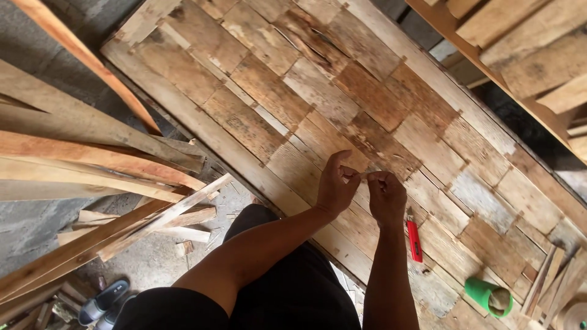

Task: Applying and trimming small wood veneer pieces on a large panel.

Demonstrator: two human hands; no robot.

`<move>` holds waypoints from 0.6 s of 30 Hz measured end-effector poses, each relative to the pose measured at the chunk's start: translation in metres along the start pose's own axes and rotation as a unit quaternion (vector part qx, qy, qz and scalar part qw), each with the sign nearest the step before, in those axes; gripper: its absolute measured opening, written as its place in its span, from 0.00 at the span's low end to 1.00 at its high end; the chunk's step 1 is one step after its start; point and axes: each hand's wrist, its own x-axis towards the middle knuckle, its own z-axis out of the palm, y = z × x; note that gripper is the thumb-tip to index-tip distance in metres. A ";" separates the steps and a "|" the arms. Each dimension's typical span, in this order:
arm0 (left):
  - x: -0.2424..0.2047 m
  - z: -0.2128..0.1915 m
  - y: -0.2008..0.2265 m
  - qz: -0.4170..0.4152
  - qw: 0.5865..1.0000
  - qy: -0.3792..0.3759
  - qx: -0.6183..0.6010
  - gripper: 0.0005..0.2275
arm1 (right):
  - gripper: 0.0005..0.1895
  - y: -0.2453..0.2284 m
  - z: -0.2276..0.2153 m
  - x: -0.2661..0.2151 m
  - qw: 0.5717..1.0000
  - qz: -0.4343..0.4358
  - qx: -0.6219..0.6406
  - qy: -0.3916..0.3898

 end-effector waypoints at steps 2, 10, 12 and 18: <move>0.006 -0.022 0.008 0.005 1.000 0.023 0.009 0.26 | 0.09 -0.004 0.021 0.009 1.000 -0.011 -0.001 -0.021; 0.034 -0.116 0.005 -0.033 0.995 0.090 0.007 0.26 | 0.10 -0.053 0.096 0.036 0.998 -0.020 -0.053 -0.042; 0.042 -0.142 -0.007 -0.035 0.990 0.130 0.048 0.25 | 0.10 -0.049 0.111 0.047 0.998 -0.036 -0.047 -0.035; 0.082 -0.236 -0.086 0.074 0.944 0.253 0.198 0.19 | 0.09 -0.072 0.152 0.074 0.988 -0.086 -0.095 -0.086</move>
